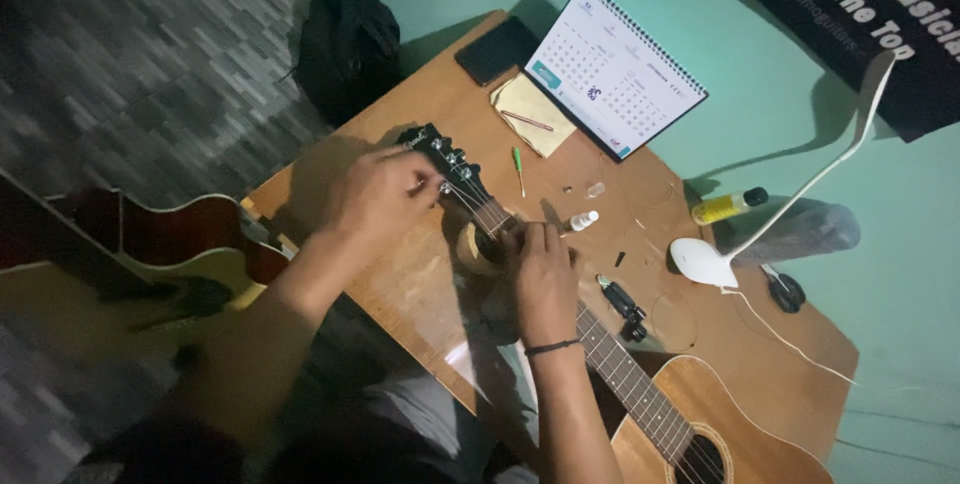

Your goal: The person is replacing the strings on an acoustic guitar, which involves threading the strings through the bridge, securing them with pins, and winding them around the tuning pegs.

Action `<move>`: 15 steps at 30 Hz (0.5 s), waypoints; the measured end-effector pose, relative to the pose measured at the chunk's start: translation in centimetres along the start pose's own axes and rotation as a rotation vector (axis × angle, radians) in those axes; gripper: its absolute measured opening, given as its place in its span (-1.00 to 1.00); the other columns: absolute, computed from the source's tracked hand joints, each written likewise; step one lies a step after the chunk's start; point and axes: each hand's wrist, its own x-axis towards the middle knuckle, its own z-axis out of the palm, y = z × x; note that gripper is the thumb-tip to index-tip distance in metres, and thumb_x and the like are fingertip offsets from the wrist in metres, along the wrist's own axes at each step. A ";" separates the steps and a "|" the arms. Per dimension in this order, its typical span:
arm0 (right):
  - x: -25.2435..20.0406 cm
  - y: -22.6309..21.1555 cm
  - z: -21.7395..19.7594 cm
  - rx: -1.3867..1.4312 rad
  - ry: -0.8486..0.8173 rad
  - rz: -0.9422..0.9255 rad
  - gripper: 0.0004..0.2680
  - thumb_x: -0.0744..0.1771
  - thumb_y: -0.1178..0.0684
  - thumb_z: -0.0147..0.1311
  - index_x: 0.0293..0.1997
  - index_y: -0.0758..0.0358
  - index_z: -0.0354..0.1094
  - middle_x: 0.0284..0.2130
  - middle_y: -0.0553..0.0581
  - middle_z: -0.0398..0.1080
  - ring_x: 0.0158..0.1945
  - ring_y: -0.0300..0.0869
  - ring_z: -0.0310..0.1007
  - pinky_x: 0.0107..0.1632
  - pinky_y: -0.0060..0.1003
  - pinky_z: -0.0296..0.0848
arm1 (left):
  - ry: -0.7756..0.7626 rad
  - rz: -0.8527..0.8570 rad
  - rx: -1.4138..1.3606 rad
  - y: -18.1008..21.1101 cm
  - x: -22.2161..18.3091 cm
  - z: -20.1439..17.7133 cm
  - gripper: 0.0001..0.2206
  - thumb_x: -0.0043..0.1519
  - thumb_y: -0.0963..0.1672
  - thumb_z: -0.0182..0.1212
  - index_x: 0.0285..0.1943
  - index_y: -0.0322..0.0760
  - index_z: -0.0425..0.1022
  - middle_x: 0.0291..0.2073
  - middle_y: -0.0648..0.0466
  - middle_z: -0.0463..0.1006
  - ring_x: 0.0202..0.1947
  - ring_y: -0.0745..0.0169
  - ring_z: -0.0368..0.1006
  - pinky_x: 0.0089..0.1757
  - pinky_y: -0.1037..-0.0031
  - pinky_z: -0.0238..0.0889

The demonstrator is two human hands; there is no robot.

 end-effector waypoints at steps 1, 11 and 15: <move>-0.1 0.2 0.1 0.001 -0.002 0.000 -0.85 0.44 -0.15 -0.14 -0.08 -0.01 0.28 -0.20 -0.07 0.33 0.00 -0.16 0.46 0.13 -0.06 0.39 | -0.001 -0.002 0.001 0.9 0.6 0.2 -0.89 0.31 -0.13 0.22 -0.12 -0.18 0.66 -0.29 -0.04 0.66 -0.30 0.07 0.59 -0.32 0.37 0.44; 0.1 0.9 1.0 0.036 -0.158 -0.006 -0.78 0.41 0.17 -0.38 0.10 0.09 0.20 0.00 0.08 0.33 0.14 -0.05 0.41 0.20 0.02 0.29 | -0.244 0.835 0.529 -0.5 7.0 4.2 -0.86 0.25 -0.06 0.22 -0.27 -0.15 0.61 -0.36 0.04 0.54 -0.15 -0.07 0.50 -0.14 0.22 0.41; 0.2 1.3 1.7 0.050 -0.140 -0.023 -0.74 0.37 0.22 -0.38 0.14 0.16 0.20 0.00 0.16 0.32 0.16 0.02 0.39 0.12 0.02 0.38 | -0.020 1.072 0.615 -2.3 7.9 6.5 -0.88 0.31 -0.05 0.12 -0.26 -0.06 0.42 -0.35 0.15 0.47 -0.21 0.07 0.48 -0.19 0.29 0.37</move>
